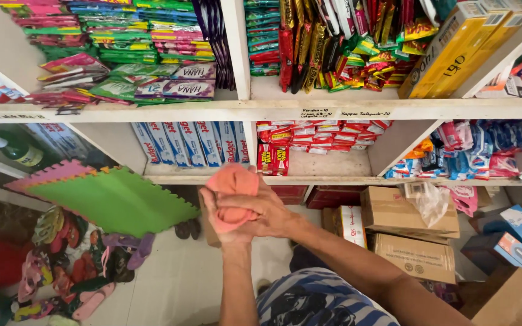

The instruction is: Wiping small retail products with a cloth and organizing them in a storage area.

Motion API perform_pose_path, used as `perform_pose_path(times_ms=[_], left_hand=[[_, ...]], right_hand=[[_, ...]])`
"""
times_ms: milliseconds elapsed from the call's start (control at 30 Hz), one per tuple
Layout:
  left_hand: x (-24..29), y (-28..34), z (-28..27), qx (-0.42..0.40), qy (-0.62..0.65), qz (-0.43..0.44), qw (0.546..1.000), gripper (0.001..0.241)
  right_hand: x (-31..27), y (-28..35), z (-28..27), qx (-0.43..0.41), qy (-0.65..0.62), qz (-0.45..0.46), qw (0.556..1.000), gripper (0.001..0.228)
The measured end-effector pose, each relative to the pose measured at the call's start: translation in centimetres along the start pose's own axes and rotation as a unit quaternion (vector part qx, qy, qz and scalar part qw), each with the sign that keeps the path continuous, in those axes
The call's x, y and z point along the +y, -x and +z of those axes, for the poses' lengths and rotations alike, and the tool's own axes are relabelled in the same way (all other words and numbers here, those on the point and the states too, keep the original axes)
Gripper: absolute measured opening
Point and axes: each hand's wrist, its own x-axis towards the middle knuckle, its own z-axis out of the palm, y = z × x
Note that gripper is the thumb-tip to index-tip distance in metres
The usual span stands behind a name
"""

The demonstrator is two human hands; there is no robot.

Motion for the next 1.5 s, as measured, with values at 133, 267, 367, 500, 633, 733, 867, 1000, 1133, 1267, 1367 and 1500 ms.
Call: perform_pose_path(times_ms=[133, 267, 367, 500, 633, 733, 867, 1000, 1133, 1267, 1367, 1500], left_hand=[[-0.7, 1.6, 0.8, -0.014, 0.028, -0.002, 1.000, 0.069], [-0.4, 5.2, 3.8, -0.037, 0.067, -0.014, 0.997, 0.071], [-0.9, 5.7, 5.6, 0.009, 0.067, 0.021, 0.997, 0.073], [-1.6, 10.2, 12.6, 0.164, 0.007, 0.153, 0.974, 0.072], [-1.6, 9.9, 11.2, 0.117, -0.003, 0.167, 0.979, 0.060], [-1.1, 9.2, 9.1, 0.042, -0.014, 0.198, 0.979, 0.051], [-1.1, 5.8, 4.5, 0.033, -0.015, 0.230, 0.972, 0.049], [-0.7, 5.0, 4.7, 0.108, -0.004, 0.240, 0.965, 0.038], [0.8, 8.2, 7.7, 0.222, 0.008, 0.217, 0.950, 0.039], [0.8, 7.2, 6.9, 0.248, 0.040, 0.228, 0.941, 0.029], [0.6, 6.5, 5.6, 0.176, 0.013, 0.229, 0.957, 0.032], [0.3, 6.9, 5.4, 0.102, -0.009, 0.223, 0.969, 0.034]], right_hand=[[-2.2, -2.2, -1.9, -0.019, -0.020, 0.006, 1.000, 0.034], [-0.5, -0.9, -1.0, 0.049, -0.151, 0.137, 0.978, 0.024], [1.1, -0.3, 0.3, 0.122, -0.105, 0.138, 0.977, 0.033], [1.5, 0.7, 2.1, 0.155, -0.010, 0.057, 0.986, 0.030], [0.1, -0.4, 2.4, 0.125, 0.067, 0.010, 0.990, 0.026], [1.1, -0.9, 1.8, 0.075, 0.042, 0.045, 0.995, 0.032], [-0.8, -2.4, 0.6, 0.089, -0.218, 0.153, 0.960, 0.036], [1.6, -1.6, 1.6, 0.195, -0.271, 0.250, 0.909, 0.031], [0.5, -0.1, 2.4, 0.090, -0.268, 0.138, 0.949, 0.031], [-0.2, -0.4, 2.1, 0.052, -0.275, 0.133, 0.951, 0.042], [-0.1, -0.4, 2.2, 0.116, -0.277, 0.202, 0.932, 0.029], [1.5, -0.1, 2.5, 0.143, -0.299, 0.320, 0.888, 0.040]])
